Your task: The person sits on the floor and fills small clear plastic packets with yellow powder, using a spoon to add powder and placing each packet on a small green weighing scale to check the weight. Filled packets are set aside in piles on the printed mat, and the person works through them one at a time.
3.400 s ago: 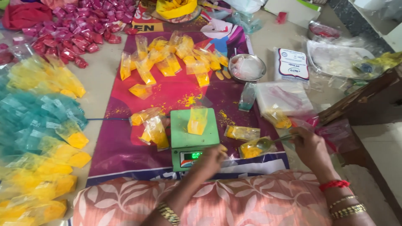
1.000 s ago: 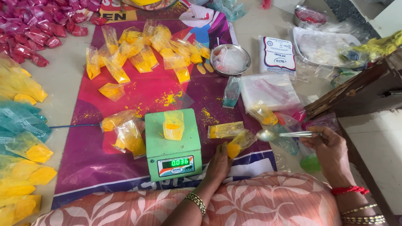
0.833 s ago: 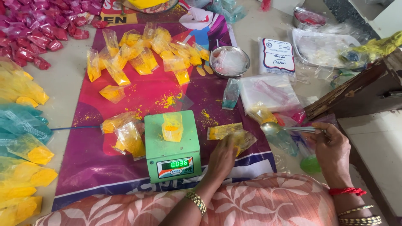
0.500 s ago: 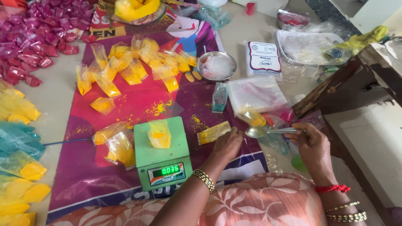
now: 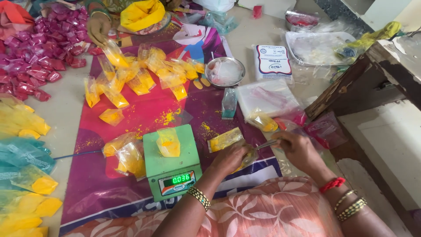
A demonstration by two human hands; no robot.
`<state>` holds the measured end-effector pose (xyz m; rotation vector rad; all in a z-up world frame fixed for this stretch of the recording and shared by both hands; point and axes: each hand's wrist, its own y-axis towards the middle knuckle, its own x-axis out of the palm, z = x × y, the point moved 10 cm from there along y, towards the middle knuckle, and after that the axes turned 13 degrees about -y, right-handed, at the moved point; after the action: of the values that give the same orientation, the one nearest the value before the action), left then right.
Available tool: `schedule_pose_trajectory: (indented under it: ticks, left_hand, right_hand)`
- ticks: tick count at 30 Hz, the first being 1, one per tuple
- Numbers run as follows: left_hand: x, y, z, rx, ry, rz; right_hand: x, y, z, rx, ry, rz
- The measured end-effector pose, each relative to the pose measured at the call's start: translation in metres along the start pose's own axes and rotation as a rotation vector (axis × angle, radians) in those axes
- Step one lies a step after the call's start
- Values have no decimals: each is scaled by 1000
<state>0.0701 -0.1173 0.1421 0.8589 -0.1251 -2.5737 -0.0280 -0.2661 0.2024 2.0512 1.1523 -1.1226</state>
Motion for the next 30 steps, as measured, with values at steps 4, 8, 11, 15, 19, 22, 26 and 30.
schedule_pose_trajectory:
  ticks: [4,8,11,15,19,22,26,30]
  left_hand:
    - [0,-23,0,76,-67,123]
    - [12,-70,-69,-66,-214,467]
    - [33,-88,-116,-251,-242,518]
    - [50,-82,-126,-392,-285,410]
    - [53,-80,-120,-448,-295,366]
    - [59,-78,-123,-433,-273,364]
    - [58,-77,-120,-438,-225,338]
    - [58,-77,-122,-472,-217,312]
  right_hand:
    - [6,0,-30,-200,-84,35]
    - [24,5,-22,-162,-124,-63]
    - [37,12,-7,-114,-131,-119]
    - [52,20,16,-50,-67,-150]
    - [72,26,44,45,25,-236]
    - [84,25,46,42,253,-320]
    - [93,22,71,200,392,-377]
    - [68,15,82,343,482,-295]
